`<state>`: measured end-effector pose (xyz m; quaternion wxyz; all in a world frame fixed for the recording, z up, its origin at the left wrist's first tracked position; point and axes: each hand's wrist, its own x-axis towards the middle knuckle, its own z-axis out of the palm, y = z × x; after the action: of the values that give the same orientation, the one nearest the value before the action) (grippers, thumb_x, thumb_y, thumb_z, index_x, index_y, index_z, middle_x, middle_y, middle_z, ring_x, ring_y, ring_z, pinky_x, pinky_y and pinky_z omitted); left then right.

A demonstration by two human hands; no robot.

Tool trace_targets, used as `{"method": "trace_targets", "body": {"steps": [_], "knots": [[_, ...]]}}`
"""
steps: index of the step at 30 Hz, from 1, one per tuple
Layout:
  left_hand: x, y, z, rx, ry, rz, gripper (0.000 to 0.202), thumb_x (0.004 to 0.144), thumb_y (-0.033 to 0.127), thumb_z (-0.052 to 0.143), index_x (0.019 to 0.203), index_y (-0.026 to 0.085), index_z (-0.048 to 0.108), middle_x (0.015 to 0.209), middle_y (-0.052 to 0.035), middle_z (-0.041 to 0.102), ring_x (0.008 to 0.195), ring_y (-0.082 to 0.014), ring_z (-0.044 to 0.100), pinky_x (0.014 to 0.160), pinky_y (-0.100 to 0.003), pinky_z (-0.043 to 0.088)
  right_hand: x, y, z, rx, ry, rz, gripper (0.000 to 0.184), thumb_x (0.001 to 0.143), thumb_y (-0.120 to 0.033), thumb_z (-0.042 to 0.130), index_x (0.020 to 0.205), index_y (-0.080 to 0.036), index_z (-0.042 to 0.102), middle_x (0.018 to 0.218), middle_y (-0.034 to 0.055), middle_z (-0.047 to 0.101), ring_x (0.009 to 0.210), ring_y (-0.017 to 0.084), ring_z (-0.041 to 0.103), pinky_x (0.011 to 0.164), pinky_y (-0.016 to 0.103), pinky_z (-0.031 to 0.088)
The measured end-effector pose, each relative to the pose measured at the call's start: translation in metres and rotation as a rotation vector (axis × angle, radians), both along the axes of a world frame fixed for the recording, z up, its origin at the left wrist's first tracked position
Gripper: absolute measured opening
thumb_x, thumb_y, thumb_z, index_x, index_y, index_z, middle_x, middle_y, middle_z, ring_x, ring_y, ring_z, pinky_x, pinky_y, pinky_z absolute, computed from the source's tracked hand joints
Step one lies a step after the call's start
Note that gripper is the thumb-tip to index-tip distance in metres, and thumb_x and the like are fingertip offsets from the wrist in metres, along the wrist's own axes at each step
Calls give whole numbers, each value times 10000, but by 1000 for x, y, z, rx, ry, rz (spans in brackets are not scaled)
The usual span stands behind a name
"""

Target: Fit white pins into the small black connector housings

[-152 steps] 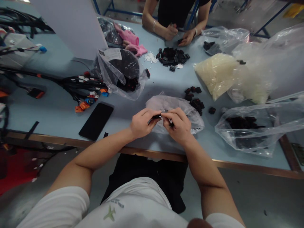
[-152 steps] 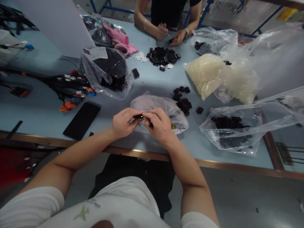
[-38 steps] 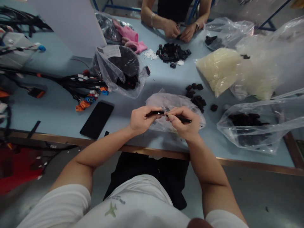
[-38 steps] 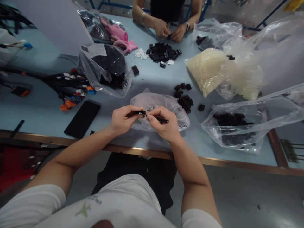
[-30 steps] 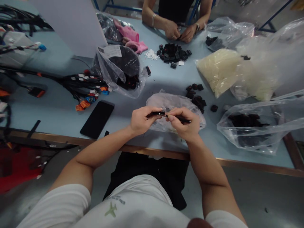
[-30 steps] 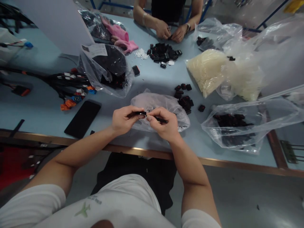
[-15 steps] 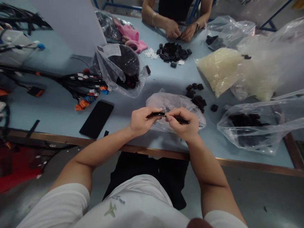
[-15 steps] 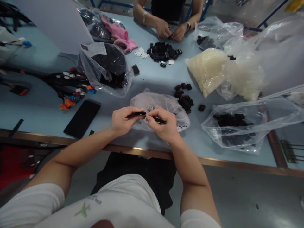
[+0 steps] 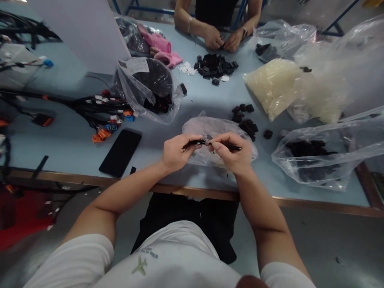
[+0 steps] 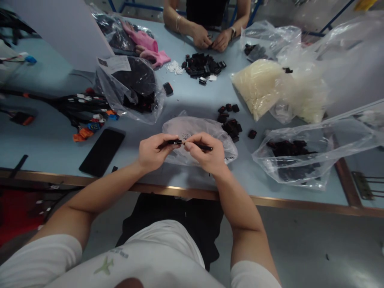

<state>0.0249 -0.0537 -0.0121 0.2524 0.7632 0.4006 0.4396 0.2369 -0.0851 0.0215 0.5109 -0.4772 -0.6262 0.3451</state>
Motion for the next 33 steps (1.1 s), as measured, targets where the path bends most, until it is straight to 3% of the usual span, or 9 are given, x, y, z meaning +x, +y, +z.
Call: {"method": "trace_targets", "body": {"steps": [3,8,11,16,20,27,33], "knots": [[0,-1,2,-38,-24,2,210,994,389,772,1157,267,827,1049,-26,866,928,-188,823,873,-281,642,4,4,-1,99,-16,-39,93,960,-281,720,940,-261,809,820,5,788,751,175,731,704,331,590],[1,-2,1,-33,-17,14,208,992,356,771,1173,264,818,1041,-16,860,896,-173,816,841,-266,630,4,11,-7,272,-239,8,120,998,-297,722,1054,-301,828,974,30,792,914,193,748,811,349,615],[1,-2,0,-31,5,25,210,999,346,758,1182,258,811,1029,-14,858,881,-164,814,830,-257,626,3,9,-8,287,-291,22,122,1005,-322,715,1070,-297,816,985,38,796,913,202,750,810,364,625],[1,-1,0,-33,17,36,203,979,317,784,1171,254,811,1022,-12,862,878,-162,817,819,-249,623,3,-1,-8,235,-124,6,126,995,-277,687,1094,-279,766,986,33,803,888,205,764,800,387,628],[1,0,-1,21,-7,34,197,966,276,799,1159,238,814,1019,-15,863,868,-154,816,803,-232,618,1,-2,-10,225,-42,106,82,949,-213,707,989,-274,744,958,24,799,925,212,794,825,391,636],[1,0,-2,19,36,29,193,992,283,752,1170,239,813,1040,-17,864,894,-157,822,837,-246,639,-3,-1,-9,254,-55,123,127,932,-162,698,969,-268,755,915,20,802,913,206,805,818,375,638],[2,0,-2,117,-6,8,181,981,212,761,1154,224,813,1039,-15,867,921,-158,828,851,-235,639,-3,-2,-9,248,-131,100,123,919,-156,693,950,-260,752,925,22,811,890,197,800,808,359,632]]}}
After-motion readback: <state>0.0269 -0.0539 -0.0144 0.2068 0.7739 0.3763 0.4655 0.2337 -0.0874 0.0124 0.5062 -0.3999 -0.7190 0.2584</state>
